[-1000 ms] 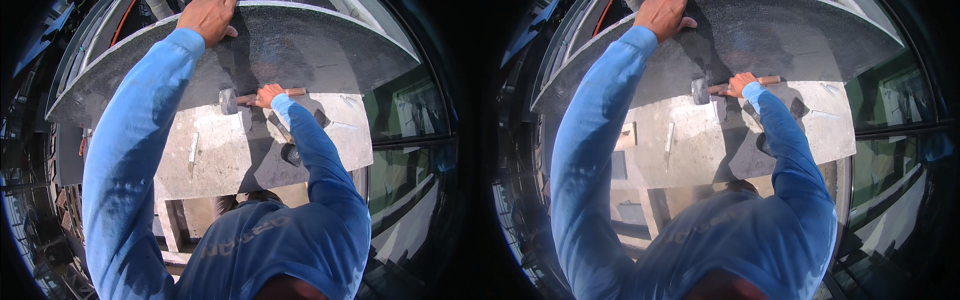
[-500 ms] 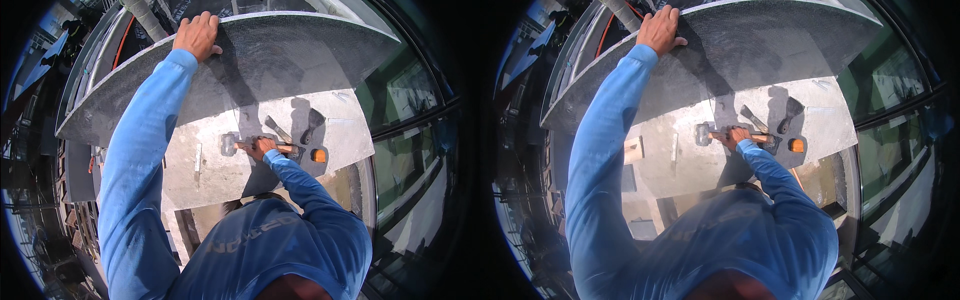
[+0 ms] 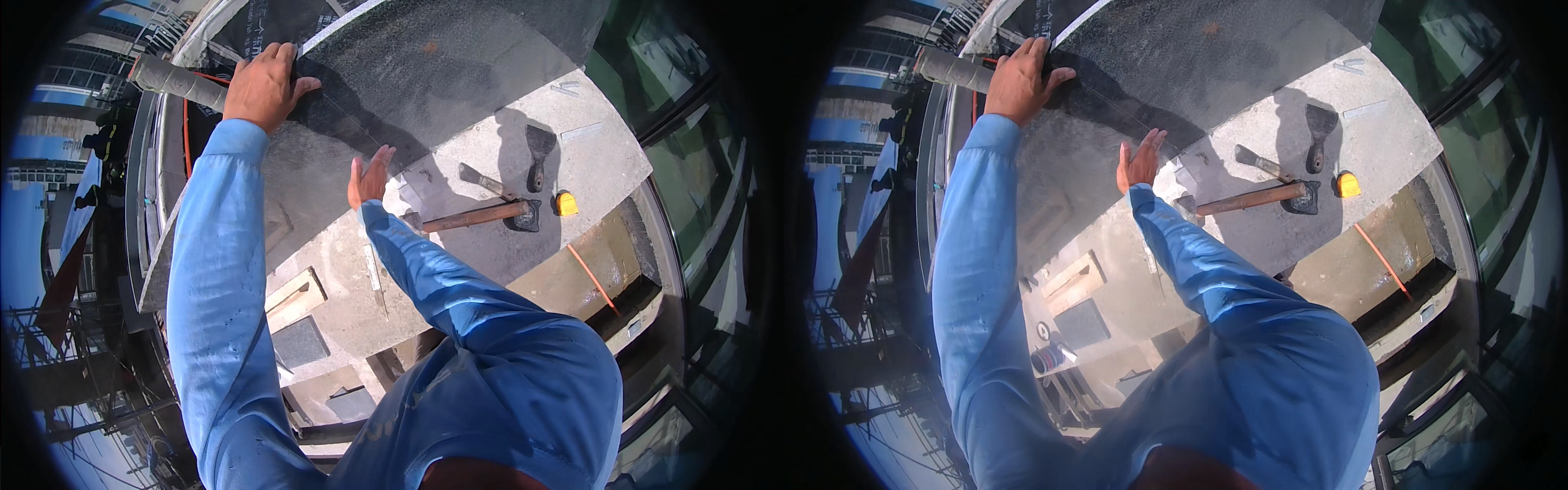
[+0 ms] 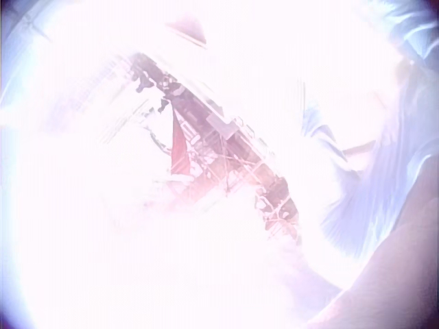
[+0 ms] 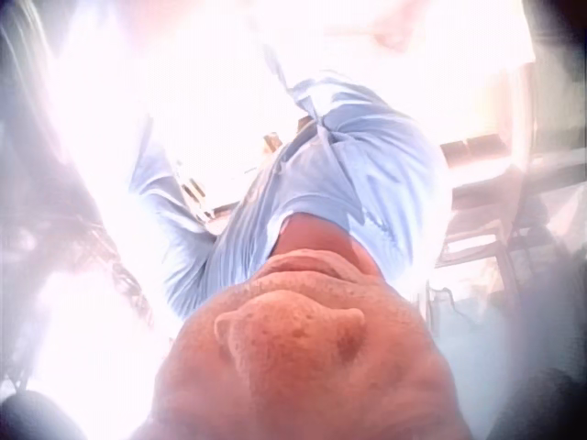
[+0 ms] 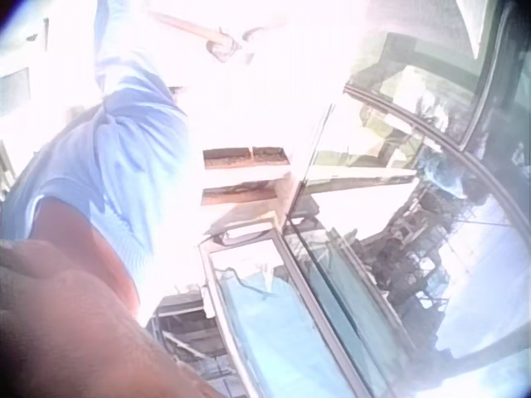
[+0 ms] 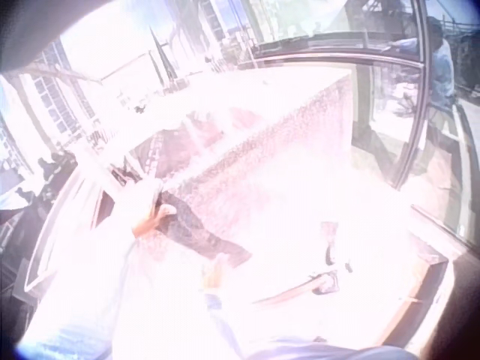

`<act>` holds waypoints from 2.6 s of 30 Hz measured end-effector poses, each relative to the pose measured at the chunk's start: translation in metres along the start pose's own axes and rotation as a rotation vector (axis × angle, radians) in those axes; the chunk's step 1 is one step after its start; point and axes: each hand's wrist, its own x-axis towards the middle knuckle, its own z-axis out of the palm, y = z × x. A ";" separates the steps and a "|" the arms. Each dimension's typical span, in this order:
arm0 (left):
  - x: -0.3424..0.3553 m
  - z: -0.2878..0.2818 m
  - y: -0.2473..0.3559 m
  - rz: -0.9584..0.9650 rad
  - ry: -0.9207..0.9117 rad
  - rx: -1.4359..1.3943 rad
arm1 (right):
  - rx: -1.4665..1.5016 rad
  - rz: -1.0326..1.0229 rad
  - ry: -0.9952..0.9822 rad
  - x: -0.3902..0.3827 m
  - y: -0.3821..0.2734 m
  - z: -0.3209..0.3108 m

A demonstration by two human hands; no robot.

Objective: The person positions a large dark stone slab on a concrete ledge and repeatedly taps it with a rubber mallet to seat it. The person adjusts the slab's position multiple times and continues tapping along the edges to align it with adjacent pieces.

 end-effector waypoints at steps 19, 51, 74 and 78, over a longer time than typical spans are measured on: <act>-0.003 0.016 -0.005 0.059 0.192 -0.043 | -0.679 0.057 -0.435 -0.017 0.048 -0.127; -0.299 0.199 -0.068 -0.473 0.737 0.282 | 0.741 0.294 0.672 -0.101 0.071 -0.127; -0.304 0.199 -0.067 -0.396 0.708 0.161 | 0.943 0.475 0.829 -0.095 0.025 0.061; -0.309 0.196 -0.069 -0.412 0.653 0.152 | 0.585 0.419 0.331 -0.089 0.065 0.027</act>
